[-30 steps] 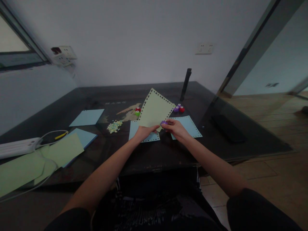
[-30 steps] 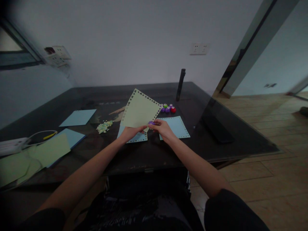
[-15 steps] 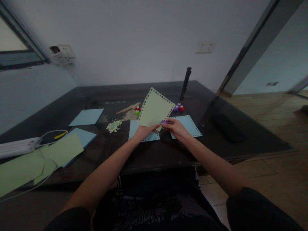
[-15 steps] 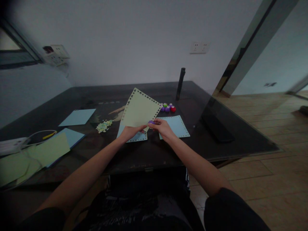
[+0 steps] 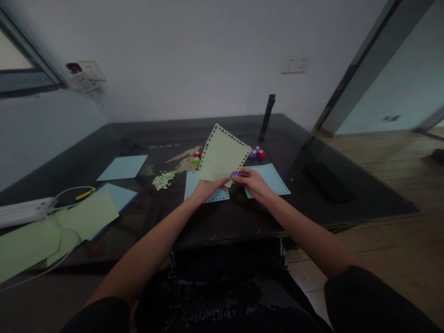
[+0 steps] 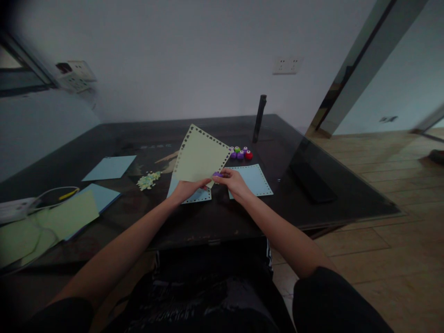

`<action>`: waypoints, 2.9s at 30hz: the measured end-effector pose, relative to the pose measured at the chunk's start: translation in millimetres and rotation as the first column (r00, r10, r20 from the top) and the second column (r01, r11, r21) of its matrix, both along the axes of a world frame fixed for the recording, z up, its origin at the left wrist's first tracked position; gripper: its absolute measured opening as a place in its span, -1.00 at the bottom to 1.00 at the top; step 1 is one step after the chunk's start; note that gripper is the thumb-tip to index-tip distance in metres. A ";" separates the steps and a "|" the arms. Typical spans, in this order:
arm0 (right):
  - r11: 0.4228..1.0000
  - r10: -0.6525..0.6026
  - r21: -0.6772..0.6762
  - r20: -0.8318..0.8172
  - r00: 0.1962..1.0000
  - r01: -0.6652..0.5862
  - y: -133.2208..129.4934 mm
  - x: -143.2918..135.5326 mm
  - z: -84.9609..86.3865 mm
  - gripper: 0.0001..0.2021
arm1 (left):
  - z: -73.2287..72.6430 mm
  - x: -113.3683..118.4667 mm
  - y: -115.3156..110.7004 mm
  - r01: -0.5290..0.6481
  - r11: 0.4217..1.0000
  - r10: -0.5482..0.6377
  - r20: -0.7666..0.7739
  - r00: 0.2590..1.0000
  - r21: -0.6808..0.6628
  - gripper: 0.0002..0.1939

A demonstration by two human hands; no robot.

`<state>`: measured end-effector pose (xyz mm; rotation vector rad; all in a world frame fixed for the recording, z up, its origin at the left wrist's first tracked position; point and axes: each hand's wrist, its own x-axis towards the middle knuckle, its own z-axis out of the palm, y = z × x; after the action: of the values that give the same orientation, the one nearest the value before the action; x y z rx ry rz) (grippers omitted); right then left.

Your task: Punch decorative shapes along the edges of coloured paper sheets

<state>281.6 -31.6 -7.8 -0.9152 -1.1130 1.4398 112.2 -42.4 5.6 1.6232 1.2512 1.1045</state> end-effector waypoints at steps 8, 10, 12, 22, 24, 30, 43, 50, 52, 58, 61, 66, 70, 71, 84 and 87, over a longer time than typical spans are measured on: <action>0.999 -0.001 0.044 0.009 1.000 0.001 1.2 0.0 -0.4 -0.73 | -5.1 1.4 2.7 0.018 1.000 -0.019 0.051 0.999 0.022 -0.74; 0.998 -0.002 0.058 0.014 1.000 0.001 1.7 0.2 -0.4 -0.73 | -7.3 1.1 4.3 0.021 0.999 -0.022 0.026 0.999 0.040 -0.75; 0.998 -0.009 0.067 0.019 1.000 0.007 2.4 0.7 -0.8 -0.73 | -9.3 0.3 6.2 0.018 0.998 -0.016 -0.036 0.999 0.056 -0.79; 0.996 -0.057 0.076 0.031 0.998 0.054 5.9 3.4 -2.8 -0.74 | -14.7 -4.1 10.9 0.067 0.992 -0.043 -0.215 0.976 0.105 -0.77; 0.994 -0.079 0.077 0.044 0.996 0.075 5.5 3.4 -1.3 -0.74 | -14.5 -4.0 10.8 0.069 0.993 -0.047 -0.204 0.978 0.100 -0.76; 0.997 -0.059 0.051 0.046 0.997 0.057 3.7 5.4 4.2 -0.74 | -9.8 -3.5 6.9 0.072 0.993 -0.049 -0.228 0.972 0.092 -0.73; 0.999 -0.031 0.042 0.055 0.998 0.028 5.3 5.3 2.0 -0.73 | -5.6 0.6 1.3 0.074 0.997 -0.067 -0.217 0.974 0.027 -0.72; 0.999 -0.028 0.047 0.073 0.997 0.025 2.0 3.9 8.1 -0.70 | -10.9 -0.5 4.0 0.058 0.998 -0.054 -0.187 0.981 0.019 -0.73; 0.999 -0.009 0.051 0.072 0.997 0.006 1.4 3.6 7.9 -0.70 | -11.7 -0.5 4.9 0.062 0.998 -0.059 -0.155 0.986 0.015 -0.74; 0.998 0.006 0.059 0.071 0.997 -0.010 2.1 4.0 5.4 -0.67 | -2.9 1.2 2.0 0.034 0.999 -0.034 -0.146 0.989 0.002 -0.75; 0.999 0.009 0.053 0.079 0.997 -0.013 1.9 3.6 6.2 -0.65 | -2.8 0.8 2.6 0.027 0.999 -0.022 -0.169 0.985 0.026 -0.73; 0.997 0.032 0.061 0.088 0.996 -0.037 2.2 3.3 6.2 -0.66 | -5.0 -0.4 4.5 0.008 0.999 -0.003 -0.161 0.987 0.031 -0.74; 0.998 0.016 0.061 0.107 0.994 -0.023 3.6 6.1 5.0 -0.64 | 1.3 -0.9 2.6 -0.010 1.000 0.009 -0.142 0.990 -0.009 -0.71; 0.998 0.015 0.064 0.126 0.992 -0.023 3.8 7.1 5.3 -0.64 | 3.1 -1.3 2.3 -0.019 1.000 0.016 -0.142 0.990 -0.019 -0.70; 0.994 0.049 0.079 0.257 0.965 -0.072 6.1 13.2 7.0 -0.59 | -0.6 -9.5 8.7 -0.045 0.997 0.057 -0.199 0.978 0.061 -0.60; 0.994 0.018 0.097 0.298 0.954 -0.049 6.9 14.2 7.6 -0.56 | -2.2 -9.4 8.8 -0.041 0.996 0.055 -0.188 0.981 0.078 -0.63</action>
<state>295.9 -24.7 -0.2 -1.0668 -1.4184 1.2844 102.7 -33.6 3.4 1.7964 1.3931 1.0553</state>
